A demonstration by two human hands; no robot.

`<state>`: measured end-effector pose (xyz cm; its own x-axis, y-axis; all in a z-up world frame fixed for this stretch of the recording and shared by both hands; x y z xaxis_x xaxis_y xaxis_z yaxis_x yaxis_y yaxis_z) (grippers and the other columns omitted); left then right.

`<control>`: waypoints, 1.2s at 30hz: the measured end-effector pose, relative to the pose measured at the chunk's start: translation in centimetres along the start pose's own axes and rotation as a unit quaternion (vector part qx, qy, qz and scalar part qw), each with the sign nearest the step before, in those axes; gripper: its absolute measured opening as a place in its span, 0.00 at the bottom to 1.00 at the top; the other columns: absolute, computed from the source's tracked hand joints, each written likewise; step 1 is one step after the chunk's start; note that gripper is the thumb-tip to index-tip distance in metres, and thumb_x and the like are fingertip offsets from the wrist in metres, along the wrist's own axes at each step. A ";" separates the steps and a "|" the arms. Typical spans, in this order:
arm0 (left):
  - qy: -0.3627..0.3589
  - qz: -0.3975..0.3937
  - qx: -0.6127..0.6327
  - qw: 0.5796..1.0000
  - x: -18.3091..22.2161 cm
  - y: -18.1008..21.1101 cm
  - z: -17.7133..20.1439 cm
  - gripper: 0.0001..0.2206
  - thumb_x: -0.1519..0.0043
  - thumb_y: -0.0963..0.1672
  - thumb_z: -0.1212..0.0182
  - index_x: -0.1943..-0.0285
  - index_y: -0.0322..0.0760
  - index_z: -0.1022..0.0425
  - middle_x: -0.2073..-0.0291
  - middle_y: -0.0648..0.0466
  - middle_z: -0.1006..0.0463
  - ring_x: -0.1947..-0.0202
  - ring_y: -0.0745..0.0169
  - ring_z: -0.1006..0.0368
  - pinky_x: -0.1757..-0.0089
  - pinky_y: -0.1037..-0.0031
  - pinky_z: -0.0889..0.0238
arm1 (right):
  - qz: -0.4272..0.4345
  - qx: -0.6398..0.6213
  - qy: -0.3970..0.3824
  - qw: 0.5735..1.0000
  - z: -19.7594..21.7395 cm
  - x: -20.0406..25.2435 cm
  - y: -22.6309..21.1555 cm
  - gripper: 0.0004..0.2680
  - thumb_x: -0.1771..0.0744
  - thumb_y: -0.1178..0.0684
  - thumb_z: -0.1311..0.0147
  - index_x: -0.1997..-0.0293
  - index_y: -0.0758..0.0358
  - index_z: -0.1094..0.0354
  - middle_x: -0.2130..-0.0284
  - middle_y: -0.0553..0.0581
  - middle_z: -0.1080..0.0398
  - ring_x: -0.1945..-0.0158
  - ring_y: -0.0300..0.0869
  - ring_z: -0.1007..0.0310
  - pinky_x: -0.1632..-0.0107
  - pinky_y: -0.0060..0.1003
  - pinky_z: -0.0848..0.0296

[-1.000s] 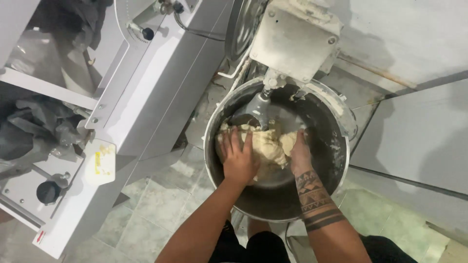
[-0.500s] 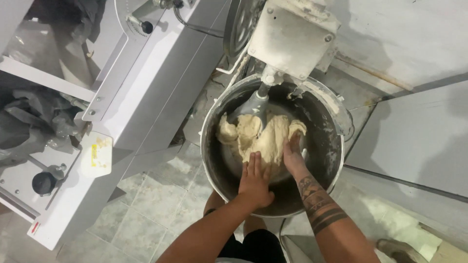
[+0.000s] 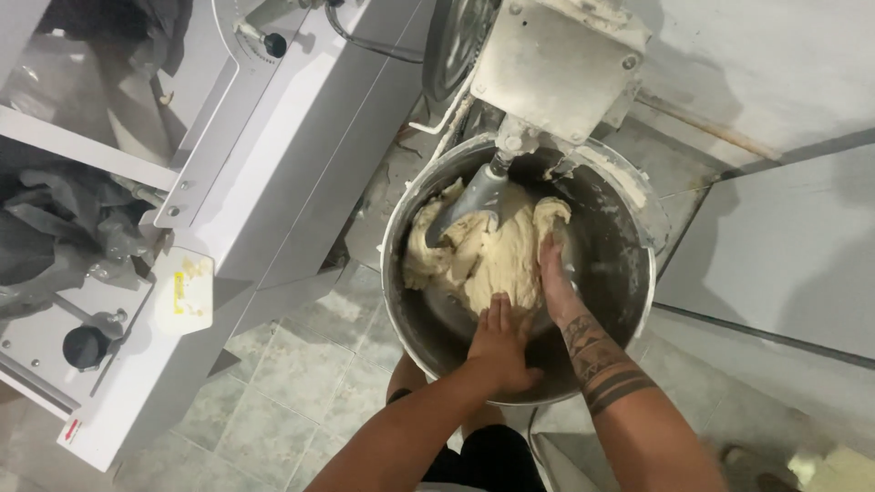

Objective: Kneading a large batch of dough in a commercial mixer and inspecting shaped dough on a rack

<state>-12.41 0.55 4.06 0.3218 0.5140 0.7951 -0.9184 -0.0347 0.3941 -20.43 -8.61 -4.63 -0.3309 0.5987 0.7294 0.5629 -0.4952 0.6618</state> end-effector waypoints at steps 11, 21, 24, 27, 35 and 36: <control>0.001 -0.011 0.037 0.999 -2.8 -3.1 -4.8 0.44 0.42 0.64 0.61 0.18 0.42 0.54 0.21 0.33 0.60 0.20 0.33 0.70 0.30 0.44 0.69 | -0.032 0.177 -0.023 0.983 -0.2 -3.3 -3.7 0.33 0.31 0.24 0.65 0.19 0.49 0.66 0.21 0.53 0.73 0.19 0.55 0.78 0.23 0.63 0.75; 0.148 -0.041 0.055 0.987 -0.5 -7.3 -7.1 0.42 0.40 0.57 0.43 0.21 0.30 0.51 0.34 0.32 0.35 0.38 0.29 0.37 0.35 0.40 0.62 | 0.118 0.895 -0.072 0.425 1.8 -4.8 -5.9 0.38 0.38 0.20 0.76 0.30 0.61 0.42 0.28 0.61 0.43 0.22 0.50 0.51 0.23 0.45 0.53; 0.356 -0.062 0.007 0.933 3.0 -7.8 -5.6 0.26 0.46 0.54 0.36 0.39 0.48 0.22 0.51 0.38 0.21 0.45 0.36 0.29 0.37 0.38 0.55 | 0.109 0.958 -0.028 0.263 2.6 -1.5 -3.5 0.42 0.40 0.18 0.80 0.23 0.60 0.57 0.23 0.58 0.57 0.20 0.47 0.61 0.23 0.48 0.62; 0.428 -0.058 0.017 0.902 4.0 -10.8 -3.6 0.22 0.43 0.49 0.39 0.42 0.36 0.22 0.57 0.43 0.19 0.56 0.40 0.24 0.35 0.43 0.52 | 0.078 0.968 -0.002 0.240 3.4 -2.2 -4.0 0.39 0.40 0.18 0.83 0.21 0.45 0.66 0.21 0.47 0.63 0.19 0.40 0.70 0.24 0.52 0.77; 0.334 -0.029 -0.015 0.942 2.9 -10.1 -5.3 0.14 0.40 0.51 0.45 0.58 0.39 0.22 0.64 0.45 0.20 0.64 0.38 0.23 0.57 0.52 0.35 | 0.103 0.963 0.113 0.223 2.5 0.8 -3.1 0.34 0.36 0.23 0.82 0.25 0.47 0.44 0.32 0.50 0.37 0.26 0.43 0.44 0.26 0.41 0.47; 0.337 -0.028 -0.016 0.941 2.6 -10.0 -5.9 0.14 0.40 0.51 0.45 0.58 0.39 0.22 0.64 0.45 0.20 0.64 0.38 0.23 0.57 0.52 0.35 | 0.103 0.963 0.110 0.223 1.7 1.0 -2.9 0.34 0.36 0.23 0.82 0.25 0.47 0.44 0.32 0.50 0.37 0.26 0.43 0.44 0.26 0.41 0.47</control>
<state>-3.77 7.30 -0.53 0.1607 0.9414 0.2966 -0.9144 0.0289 0.4038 -21.10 -5.47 -6.16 -0.0587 0.5384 0.8406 -0.2065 0.8173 -0.5379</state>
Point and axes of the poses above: each hand's wrist, its own x-axis away from the middle knuckle, its own z-axis out of the back of the hand, y = z × x, the point moved 4 cm from there along -x, towards the middle knuckle
